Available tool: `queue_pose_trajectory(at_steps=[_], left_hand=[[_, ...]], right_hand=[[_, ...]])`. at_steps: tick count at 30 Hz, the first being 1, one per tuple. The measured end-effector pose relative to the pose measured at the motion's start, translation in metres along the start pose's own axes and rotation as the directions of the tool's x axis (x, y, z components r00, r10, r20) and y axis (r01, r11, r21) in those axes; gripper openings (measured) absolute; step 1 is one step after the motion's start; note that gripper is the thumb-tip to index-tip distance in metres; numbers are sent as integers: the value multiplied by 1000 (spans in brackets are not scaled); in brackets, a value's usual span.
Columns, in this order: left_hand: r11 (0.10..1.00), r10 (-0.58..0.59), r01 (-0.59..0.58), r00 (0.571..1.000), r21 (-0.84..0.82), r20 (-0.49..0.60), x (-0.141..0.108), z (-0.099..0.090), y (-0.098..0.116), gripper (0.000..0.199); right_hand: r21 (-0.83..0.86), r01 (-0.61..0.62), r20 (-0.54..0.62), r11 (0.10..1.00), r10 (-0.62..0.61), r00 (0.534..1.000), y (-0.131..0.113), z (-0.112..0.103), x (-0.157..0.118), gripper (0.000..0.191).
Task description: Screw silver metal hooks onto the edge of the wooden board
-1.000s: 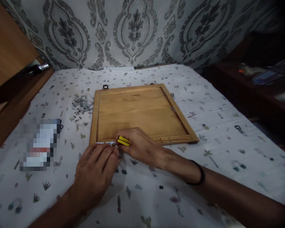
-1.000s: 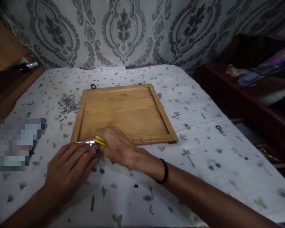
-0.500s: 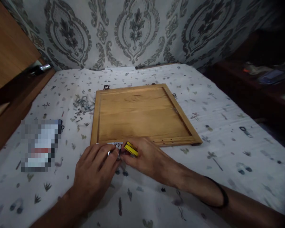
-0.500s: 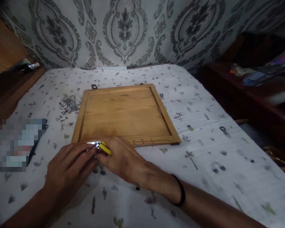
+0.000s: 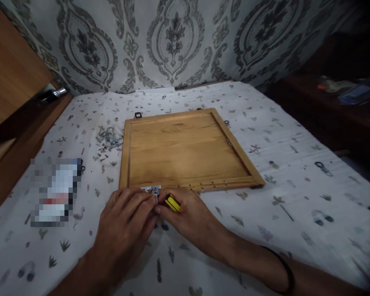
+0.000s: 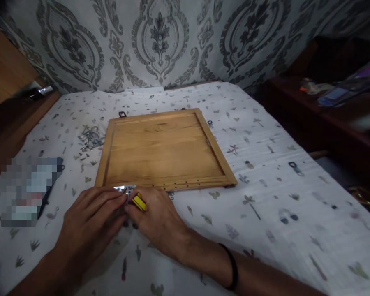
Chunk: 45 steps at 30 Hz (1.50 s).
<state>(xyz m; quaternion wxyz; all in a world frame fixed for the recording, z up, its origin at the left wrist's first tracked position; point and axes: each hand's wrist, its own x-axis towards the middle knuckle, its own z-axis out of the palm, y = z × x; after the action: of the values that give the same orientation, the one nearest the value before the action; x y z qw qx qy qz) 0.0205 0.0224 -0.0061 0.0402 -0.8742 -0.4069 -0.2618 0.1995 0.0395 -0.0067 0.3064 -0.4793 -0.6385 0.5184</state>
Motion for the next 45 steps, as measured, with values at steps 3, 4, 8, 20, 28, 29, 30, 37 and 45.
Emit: queue_pose_trajectory(at_steps=[3, 4, 8, 20, 28, 29, 30, 37, 45], left_hand=[[971, -53, 65, 997, -228, 57, 4, -11, -9, 23], [953, -79, 100, 993, -285, 86, 6, -14, -13, 26], [946, -172, 202, 976, -253, 134, 12, -15, -25, 16], [996, -50, 58, 991, -65, 124, 28, -8, -14, 18], [994, -97, 105, 971, -26, 220, 31, -6, -8, 19], [991, -106, 121, 967, -51, 231, 31, -5, -8, 19], [988, -115, 137, 963, -75, 245, 30, -4, -8, 19], [976, -171, 204, 935, -79, 310, 32, -1, -6, 16], [964, -206, 253, 909, -87, 362, 34, -3, 1, 19]], right_hand=[[-4, -25, -9, 1000, 25, 1000, 1, 0, 2, 13], [-8, -35, -6, 999, 35, 999, 2, 0, 2, 14], [-6, -62, 12, 998, 62, 998, 4, 1, 3, 17], [150, -122, 72, 981, 112, 991, 5, -3, 5, 15], [197, -83, 56, 977, 73, 996, 5, -3, 5, 17], [189, -81, 49, 979, 73, 996, 5, -3, 5, 17], [179, -85, 47, 980, 78, 996, 4, -3, 4, 17], [153, -98, 53, 983, 91, 994, 1, -4, 4, 17], [169, -91, 64, 981, 81, 995, 3, -2, 5, 18]])
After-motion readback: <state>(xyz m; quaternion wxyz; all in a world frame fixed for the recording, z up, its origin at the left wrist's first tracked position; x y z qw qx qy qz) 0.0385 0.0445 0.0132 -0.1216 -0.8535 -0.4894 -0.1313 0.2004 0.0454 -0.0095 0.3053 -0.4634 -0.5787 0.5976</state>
